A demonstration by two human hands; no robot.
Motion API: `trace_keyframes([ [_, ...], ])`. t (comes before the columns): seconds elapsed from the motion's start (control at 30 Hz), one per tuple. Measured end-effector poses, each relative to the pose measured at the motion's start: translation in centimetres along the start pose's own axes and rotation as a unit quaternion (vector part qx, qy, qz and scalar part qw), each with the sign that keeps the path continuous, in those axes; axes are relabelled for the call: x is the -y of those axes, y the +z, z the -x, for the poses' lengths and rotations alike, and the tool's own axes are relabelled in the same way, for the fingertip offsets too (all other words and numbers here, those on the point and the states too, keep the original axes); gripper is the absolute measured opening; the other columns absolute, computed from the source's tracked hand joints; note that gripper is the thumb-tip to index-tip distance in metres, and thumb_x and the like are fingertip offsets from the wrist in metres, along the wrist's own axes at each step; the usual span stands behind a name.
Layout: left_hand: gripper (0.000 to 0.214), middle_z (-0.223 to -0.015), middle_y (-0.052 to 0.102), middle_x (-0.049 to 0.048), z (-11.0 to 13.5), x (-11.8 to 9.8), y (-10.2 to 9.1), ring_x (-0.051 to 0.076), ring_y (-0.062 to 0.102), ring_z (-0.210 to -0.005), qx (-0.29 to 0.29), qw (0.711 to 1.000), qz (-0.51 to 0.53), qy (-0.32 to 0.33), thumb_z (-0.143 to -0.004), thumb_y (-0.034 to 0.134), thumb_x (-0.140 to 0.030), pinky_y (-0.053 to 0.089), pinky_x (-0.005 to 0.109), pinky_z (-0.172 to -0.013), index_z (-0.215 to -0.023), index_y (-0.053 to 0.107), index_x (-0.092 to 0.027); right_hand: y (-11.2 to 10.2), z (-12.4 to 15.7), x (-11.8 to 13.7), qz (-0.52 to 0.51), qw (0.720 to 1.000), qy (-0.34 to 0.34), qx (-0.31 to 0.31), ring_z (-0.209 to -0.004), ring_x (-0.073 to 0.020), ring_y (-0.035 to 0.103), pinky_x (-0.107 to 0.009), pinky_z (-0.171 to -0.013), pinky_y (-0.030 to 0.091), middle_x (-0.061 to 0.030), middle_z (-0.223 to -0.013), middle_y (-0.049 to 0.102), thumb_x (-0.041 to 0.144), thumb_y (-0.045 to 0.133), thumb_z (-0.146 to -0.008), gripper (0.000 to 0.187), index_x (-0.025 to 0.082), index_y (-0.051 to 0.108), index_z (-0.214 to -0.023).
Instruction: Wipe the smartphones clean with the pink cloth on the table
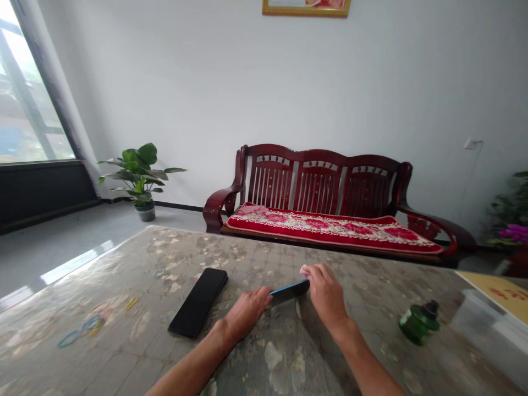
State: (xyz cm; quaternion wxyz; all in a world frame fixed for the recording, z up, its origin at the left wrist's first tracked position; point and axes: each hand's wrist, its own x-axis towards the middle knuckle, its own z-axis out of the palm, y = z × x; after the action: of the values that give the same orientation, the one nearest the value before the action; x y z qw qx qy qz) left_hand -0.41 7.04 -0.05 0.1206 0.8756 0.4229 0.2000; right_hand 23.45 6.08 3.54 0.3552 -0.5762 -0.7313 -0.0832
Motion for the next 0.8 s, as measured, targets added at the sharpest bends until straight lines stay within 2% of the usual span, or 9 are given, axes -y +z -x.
trace_keyframes([
  [0.13, 0.023, -0.087, 0.072, 0.0057, 0.1, -0.2, 0.0, 0.024, 0.071, -0.082, -0.004, 1.000, 0.013, -0.002, -0.097, 0.040, -0.019, 0.055, 0.031, -0.071, -0.109, 0.060, -0.021, -0.3, 1.9, 0.7, 0.011, 0.999, -0.032, 0.000, -0.089, -0.0200, 0.057, -0.031, -0.082, 0.042, -0.0051, -0.093, 0.062, 0.018, 0.043, -0.098, 0.022, 0.024, 0.063, -0.099],
  [0.23, 0.022, -0.087, 0.072, 0.0044, 0.2, -0.5, -0.1, 0.022, 0.071, -0.083, 0.005, 1.000, 0.005, 0.000, -0.099, 0.039, -0.020, 0.053, 0.028, -0.071, -0.109, 0.058, -0.020, 0.1, 2.8, 1.9, 0.009, 0.999, -0.047, -0.005, -0.088, -0.0205, 0.057, -0.033, -0.083, 0.041, -0.0052, -0.092, 0.063, 0.022, 0.044, -0.100, 0.020, 0.024, 0.064, -0.099],
  [0.33, 0.021, -0.093, 0.072, 0.0035, 0.0, -0.6, -0.4, 0.020, 0.070, -0.087, 0.012, 1.000, -0.008, -0.001, -0.100, 0.038, -0.019, 0.052, 0.025, -0.073, -0.111, 0.056, -0.020, 1.0, 3.0, 3.8, -0.005, 0.998, -0.063, -0.008, -0.090, -0.0209, 0.057, -0.034, -0.082, 0.041, -0.0054, -0.095, 0.064, 0.023, 0.046, -0.100, 0.019, 0.024, 0.065, -0.102],
  [0.5, 0.015, -0.095, 0.072, 0.0052, -0.3, -0.4, -0.7, 0.020, 0.071, -0.087, 0.023, 0.999, -0.042, 0.000, -0.100, 0.042, -0.018, 0.051, 0.024, -0.072, -0.105, 0.056, -0.018, 2.2, 2.7, 6.3, -0.043, 0.995, -0.087, -0.011, -0.094, -0.0203, 0.057, -0.033, -0.086, 0.044, -0.0054, -0.099, 0.064, 0.019, 0.046, -0.099, 0.021, 0.024, 0.064, -0.107],
  [0.6, 0.015, -0.094, 0.072, 0.0044, -0.2, -0.4, -0.9, 0.019, 0.071, -0.086, 0.027, 0.998, -0.051, 0.010, -0.101, 0.043, -0.024, 0.051, 0.024, -0.072, -0.106, 0.056, -0.019, 1.7, 2.8, 5.4, -0.036, 0.995, -0.095, -0.005, -0.093, -0.0197, 0.057, -0.032, -0.086, 0.044, -0.0055, -0.098, 0.064, 0.019, 0.046, -0.099, 0.021, 0.024, 0.065, -0.106],
  [0.7, 0.017, -0.092, 0.072, 0.0040, -0.1, -0.3, -0.8, 0.019, 0.071, -0.084, 0.026, 0.998, -0.054, 0.009, -0.102, 0.041, -0.026, 0.051, 0.024, -0.071, -0.108, 0.056, -0.019, 0.5, 3.2, 3.0, 0.005, 0.998, -0.066, -0.015, -0.089, -0.0198, 0.058, -0.033, -0.084, 0.044, -0.0060, -0.093, 0.064, 0.021, 0.044, -0.100, 0.023, 0.023, 0.066, -0.102],
  [0.8, 0.018, -0.091, 0.072, 0.0048, -0.2, -0.2, -0.6, 0.020, 0.071, -0.085, 0.022, 0.998, -0.051, 0.002, -0.102, 0.041, -0.024, 0.051, 0.024, -0.072, -0.109, 0.056, -0.020, -0.2, 3.5, 1.0, 0.033, 0.996, -0.053, -0.060, -0.088, -0.0196, 0.058, -0.033, -0.083, 0.044, -0.0061, -0.092, 0.064, 0.020, 0.043, -0.099, 0.024, 0.023, 0.066, -0.101],
])
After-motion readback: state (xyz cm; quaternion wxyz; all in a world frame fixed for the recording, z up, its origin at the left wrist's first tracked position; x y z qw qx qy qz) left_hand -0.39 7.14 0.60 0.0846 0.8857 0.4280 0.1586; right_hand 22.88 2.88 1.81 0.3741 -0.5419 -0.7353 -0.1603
